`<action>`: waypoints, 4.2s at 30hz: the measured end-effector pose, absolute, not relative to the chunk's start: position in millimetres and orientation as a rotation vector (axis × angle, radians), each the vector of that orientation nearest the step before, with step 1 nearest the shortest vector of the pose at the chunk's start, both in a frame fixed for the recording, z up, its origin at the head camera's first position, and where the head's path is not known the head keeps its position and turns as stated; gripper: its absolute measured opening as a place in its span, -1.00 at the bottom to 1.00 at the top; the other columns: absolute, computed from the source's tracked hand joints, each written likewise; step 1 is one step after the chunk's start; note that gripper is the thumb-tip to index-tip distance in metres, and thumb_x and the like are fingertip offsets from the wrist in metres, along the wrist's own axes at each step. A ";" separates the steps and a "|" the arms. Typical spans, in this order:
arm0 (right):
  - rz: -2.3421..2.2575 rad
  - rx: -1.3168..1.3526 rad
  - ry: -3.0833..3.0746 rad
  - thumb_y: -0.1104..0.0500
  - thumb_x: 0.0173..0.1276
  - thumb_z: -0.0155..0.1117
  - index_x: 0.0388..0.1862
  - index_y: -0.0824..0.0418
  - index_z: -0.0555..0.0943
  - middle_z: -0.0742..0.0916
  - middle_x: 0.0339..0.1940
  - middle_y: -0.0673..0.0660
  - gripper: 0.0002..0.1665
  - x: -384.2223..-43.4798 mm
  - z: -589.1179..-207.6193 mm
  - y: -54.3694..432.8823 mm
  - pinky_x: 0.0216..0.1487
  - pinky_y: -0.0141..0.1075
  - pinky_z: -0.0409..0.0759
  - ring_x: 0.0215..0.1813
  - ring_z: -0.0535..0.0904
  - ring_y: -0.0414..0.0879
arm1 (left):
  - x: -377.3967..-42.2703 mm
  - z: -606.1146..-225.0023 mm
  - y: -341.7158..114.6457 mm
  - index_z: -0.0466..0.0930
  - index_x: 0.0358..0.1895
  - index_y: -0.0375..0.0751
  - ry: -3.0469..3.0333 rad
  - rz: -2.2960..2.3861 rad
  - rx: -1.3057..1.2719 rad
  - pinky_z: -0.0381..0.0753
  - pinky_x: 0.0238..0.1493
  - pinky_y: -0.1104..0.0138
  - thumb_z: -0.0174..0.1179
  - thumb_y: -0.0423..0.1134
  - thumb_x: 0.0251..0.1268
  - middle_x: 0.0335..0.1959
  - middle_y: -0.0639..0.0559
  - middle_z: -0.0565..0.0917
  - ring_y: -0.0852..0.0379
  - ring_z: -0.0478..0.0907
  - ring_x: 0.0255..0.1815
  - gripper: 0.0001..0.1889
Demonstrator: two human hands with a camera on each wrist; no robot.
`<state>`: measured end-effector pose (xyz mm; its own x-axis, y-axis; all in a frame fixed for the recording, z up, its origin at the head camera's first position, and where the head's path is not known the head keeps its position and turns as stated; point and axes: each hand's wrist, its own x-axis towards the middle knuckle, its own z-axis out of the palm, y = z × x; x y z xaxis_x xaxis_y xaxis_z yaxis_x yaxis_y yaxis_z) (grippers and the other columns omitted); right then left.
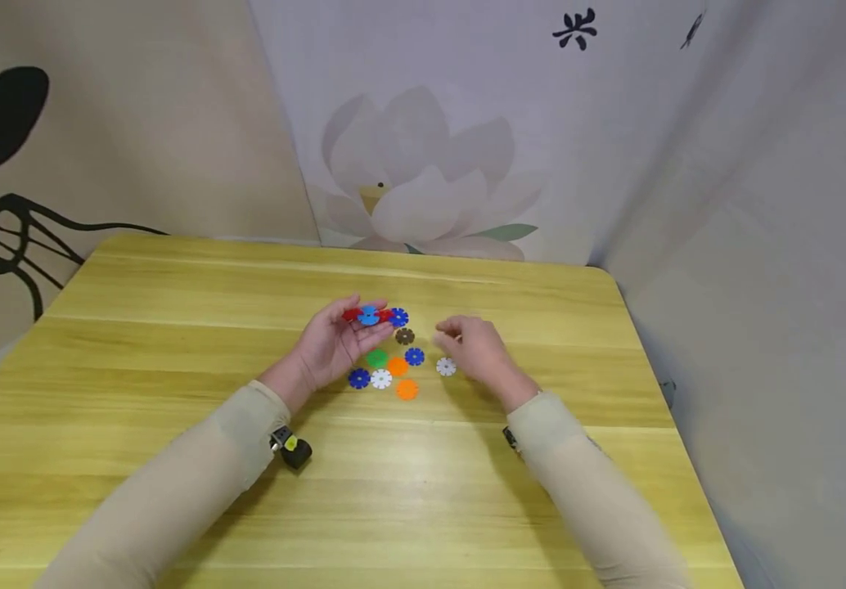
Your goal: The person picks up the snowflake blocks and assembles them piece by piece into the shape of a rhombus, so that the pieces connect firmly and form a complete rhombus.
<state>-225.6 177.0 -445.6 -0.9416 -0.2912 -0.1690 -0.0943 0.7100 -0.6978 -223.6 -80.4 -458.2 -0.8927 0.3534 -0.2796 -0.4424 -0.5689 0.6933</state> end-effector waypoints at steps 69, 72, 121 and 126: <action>-1.839 -0.165 2.393 0.29 0.37 0.56 -0.13 0.33 0.77 0.87 -0.27 0.17 -0.84 -225.5 -450.6 157.7 -0.08 -0.26 0.87 -0.08 0.80 0.41 | -210.5 -456.8 -75.3 0.31 0.53 -0.53 1.285 2.289 0.016 0.78 0.22 0.26 -0.18 -0.12 0.83 0.22 -0.24 0.61 0.02 0.80 0.03 -0.45; -1.859 -0.177 2.396 0.29 0.38 0.55 -0.13 0.32 0.77 0.87 -0.27 0.16 -0.84 -223.6 -449.9 156.5 -0.09 -0.28 0.87 -0.09 0.80 0.39 | -209.1 -453.6 -74.4 0.38 0.49 -0.53 1.353 2.273 0.021 0.79 0.17 0.30 -0.08 -0.16 0.80 0.16 -0.21 0.68 0.06 0.82 -0.02 -0.49; -1.480 -0.434 2.502 0.23 0.52 0.43 -0.02 0.23 0.78 0.85 -0.15 0.14 -0.86 -228.2 -446.5 147.6 0.03 0.07 0.80 -0.10 0.78 0.10 | -198.3 -462.8 -86.3 0.10 0.67 -0.36 0.981 2.118 0.045 0.72 0.34 0.08 -0.30 -0.05 0.85 0.70 -0.46 0.14 -0.21 0.75 0.25 -0.41; -1.285 -0.420 2.611 0.15 0.60 0.35 0.18 0.25 0.72 0.84 0.02 0.16 -0.71 -228.3 -446.5 143.8 0.06 -0.01 0.81 -0.04 0.75 0.01 | -198.4 -466.1 -82.8 0.23 0.60 -0.33 1.138 2.123 -0.019 0.87 -0.01 0.26 -0.19 0.04 0.82 0.62 -0.33 0.40 0.02 0.81 -0.11 -0.41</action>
<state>-228.3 143.8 -446.5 -0.9394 -0.3386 -0.0541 -0.1637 0.5813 -0.7970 -198.4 -82.8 -466.1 -0.7431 0.5833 -0.3280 -0.5960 -0.3538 0.7208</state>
